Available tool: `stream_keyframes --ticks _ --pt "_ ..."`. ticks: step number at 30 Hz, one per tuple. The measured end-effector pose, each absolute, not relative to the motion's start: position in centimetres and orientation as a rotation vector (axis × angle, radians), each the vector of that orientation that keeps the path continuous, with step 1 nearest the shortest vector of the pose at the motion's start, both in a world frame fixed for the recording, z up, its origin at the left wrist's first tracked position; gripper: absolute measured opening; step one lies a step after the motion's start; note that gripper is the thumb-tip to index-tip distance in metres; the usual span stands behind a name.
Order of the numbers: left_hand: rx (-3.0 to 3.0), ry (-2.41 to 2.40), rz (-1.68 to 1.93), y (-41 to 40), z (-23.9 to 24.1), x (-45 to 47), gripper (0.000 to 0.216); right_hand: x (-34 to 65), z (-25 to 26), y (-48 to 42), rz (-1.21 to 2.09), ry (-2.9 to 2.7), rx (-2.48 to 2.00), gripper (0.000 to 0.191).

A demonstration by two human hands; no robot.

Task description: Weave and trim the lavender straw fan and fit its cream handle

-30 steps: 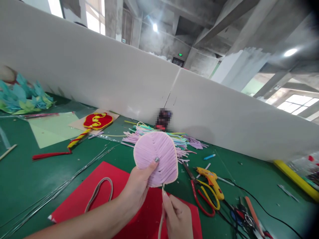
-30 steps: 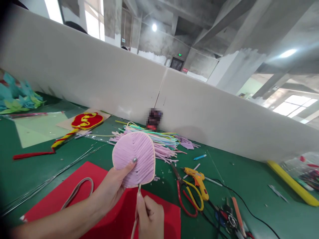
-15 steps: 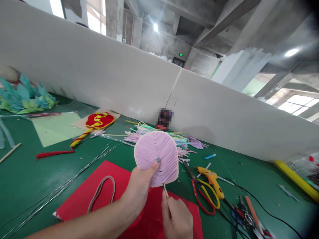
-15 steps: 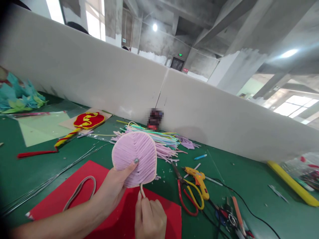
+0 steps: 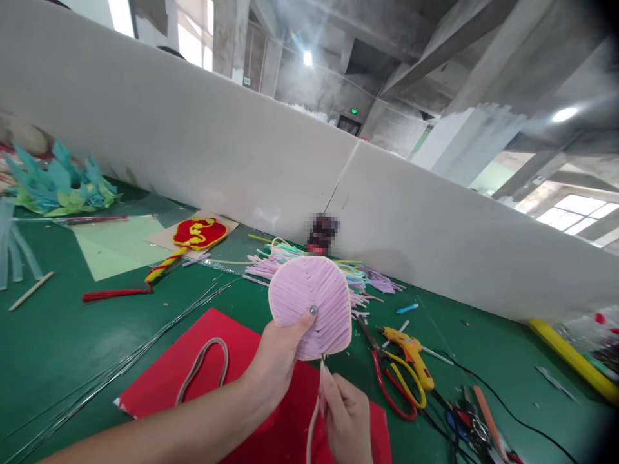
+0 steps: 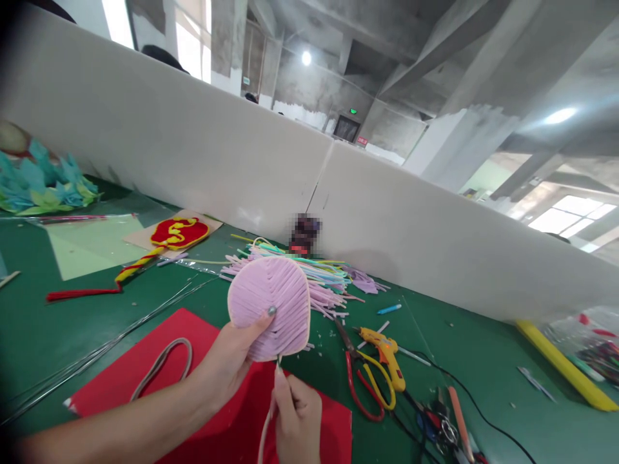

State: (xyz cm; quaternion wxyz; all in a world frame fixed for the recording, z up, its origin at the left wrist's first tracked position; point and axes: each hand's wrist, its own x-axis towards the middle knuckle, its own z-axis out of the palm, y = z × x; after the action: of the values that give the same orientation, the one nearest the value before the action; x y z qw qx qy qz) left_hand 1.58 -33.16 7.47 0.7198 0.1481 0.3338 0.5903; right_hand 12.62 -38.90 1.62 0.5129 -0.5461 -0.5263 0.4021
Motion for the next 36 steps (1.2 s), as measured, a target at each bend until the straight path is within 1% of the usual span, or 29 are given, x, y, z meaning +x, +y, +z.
stream_keyframes --ticks 4,7,12,16,20,23,25,28,30,33,35,36 --pt "0.361 0.684 1.290 -33.2 8.0 1.6 0.044 11.9 1.2 -39.0 1.360 -0.881 -1.044 0.052" --pt "0.370 0.662 1.278 -33.4 8.0 1.7 0.044 11.7 1.1 -39.1 1.543 -0.771 -0.890 0.053" --pt "0.379 0.616 1.244 -33.6 8.0 1.6 0.042 11.9 1.0 -39.4 1.611 -0.674 -0.775 0.051" --pt "0.374 0.609 1.265 -33.5 7.9 1.8 0.041 11.8 1.1 -39.3 1.661 -0.664 -0.731 0.054" --pt "0.354 0.639 1.348 -33.7 7.8 1.8 0.043 11.9 1.7 -39.2 1.670 -0.706 -0.802 0.049" --pt "0.352 0.677 1.423 -34.2 7.7 1.5 0.045 12.2 2.3 -39.1 1.599 -0.807 -0.944 0.048" --pt "0.352 0.689 1.462 -34.7 7.7 1.2 0.045 12.3 2.9 -39.3 1.475 -0.943 -1.049 0.050" --pt "0.321 0.733 1.504 -35.8 7.7 0.6 0.043 12.4 3.8 -40.4 1.179 -1.290 -1.228 0.049" --pt "0.301 0.778 1.522 -36.7 7.8 0.3 0.039 12.3 4.3 -41.5 0.923 -1.519 -1.346 0.046" --pt "0.291 0.798 1.537 -38.3 7.8 0.0 0.034 12.1 4.7 -43.2 0.564 -1.733 -1.403 0.043" --pt "0.323 0.811 1.544 -39.3 8.0 -0.4 0.032 11.9 5.0 -44.2 0.449 -1.809 -1.394 0.041" --pt "0.359 0.813 1.542 -39.7 8.2 -0.7 0.034 11.7 5.2 -44.5 0.445 -1.829 -1.390 0.041"
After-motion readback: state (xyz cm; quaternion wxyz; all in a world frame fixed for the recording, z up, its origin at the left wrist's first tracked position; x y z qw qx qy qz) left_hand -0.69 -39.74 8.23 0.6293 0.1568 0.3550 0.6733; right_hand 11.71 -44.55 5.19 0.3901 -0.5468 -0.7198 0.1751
